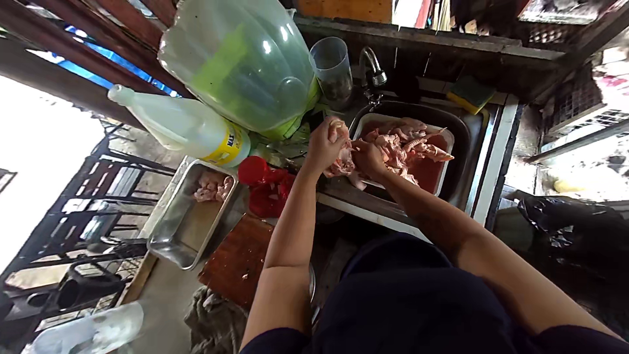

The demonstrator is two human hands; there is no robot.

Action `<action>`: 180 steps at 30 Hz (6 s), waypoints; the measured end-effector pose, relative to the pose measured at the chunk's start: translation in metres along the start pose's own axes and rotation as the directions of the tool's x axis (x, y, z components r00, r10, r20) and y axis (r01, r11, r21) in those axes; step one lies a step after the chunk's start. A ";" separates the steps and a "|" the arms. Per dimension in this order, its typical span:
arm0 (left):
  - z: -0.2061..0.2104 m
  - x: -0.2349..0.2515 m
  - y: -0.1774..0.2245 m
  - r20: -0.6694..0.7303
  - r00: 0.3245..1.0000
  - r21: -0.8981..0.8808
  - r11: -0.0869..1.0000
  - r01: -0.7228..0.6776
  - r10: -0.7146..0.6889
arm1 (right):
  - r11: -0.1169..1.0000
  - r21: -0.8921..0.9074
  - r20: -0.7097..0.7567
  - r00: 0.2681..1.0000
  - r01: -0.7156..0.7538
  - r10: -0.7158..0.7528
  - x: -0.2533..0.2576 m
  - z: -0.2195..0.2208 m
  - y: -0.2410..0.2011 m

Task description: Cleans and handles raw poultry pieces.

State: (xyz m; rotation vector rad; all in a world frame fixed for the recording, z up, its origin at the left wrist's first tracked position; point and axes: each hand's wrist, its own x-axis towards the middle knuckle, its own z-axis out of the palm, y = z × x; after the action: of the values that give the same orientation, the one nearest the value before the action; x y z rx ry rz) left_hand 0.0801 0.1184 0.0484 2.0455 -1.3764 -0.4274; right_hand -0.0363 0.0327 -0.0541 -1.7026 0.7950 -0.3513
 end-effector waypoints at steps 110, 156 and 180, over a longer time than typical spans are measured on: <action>0.142 -0.022 0.037 0.328 0.912 -0.196 0.962 -0.190 0.247 | 0.710 -0.702 -0.480 0.774 -0.057 -0.412 -0.082 -0.099 0.082; 0.177 -0.006 0.045 0.512 0.859 0.369 0.907 -0.206 -0.013 | 0.718 -0.563 -0.375 0.901 -0.410 0.220 -0.117 -0.118 0.061; 0.171 0.027 0.031 0.565 0.817 0.395 0.907 -0.146 -0.115 | 0.737 -0.482 -0.437 0.859 -0.474 0.268 -0.098 -0.114 0.060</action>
State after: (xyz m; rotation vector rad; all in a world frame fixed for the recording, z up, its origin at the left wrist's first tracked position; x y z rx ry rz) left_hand -0.0304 0.0310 -0.0574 2.3568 -1.9922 -0.8661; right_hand -0.1956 0.0078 -0.0607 -1.9967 1.6150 -0.1163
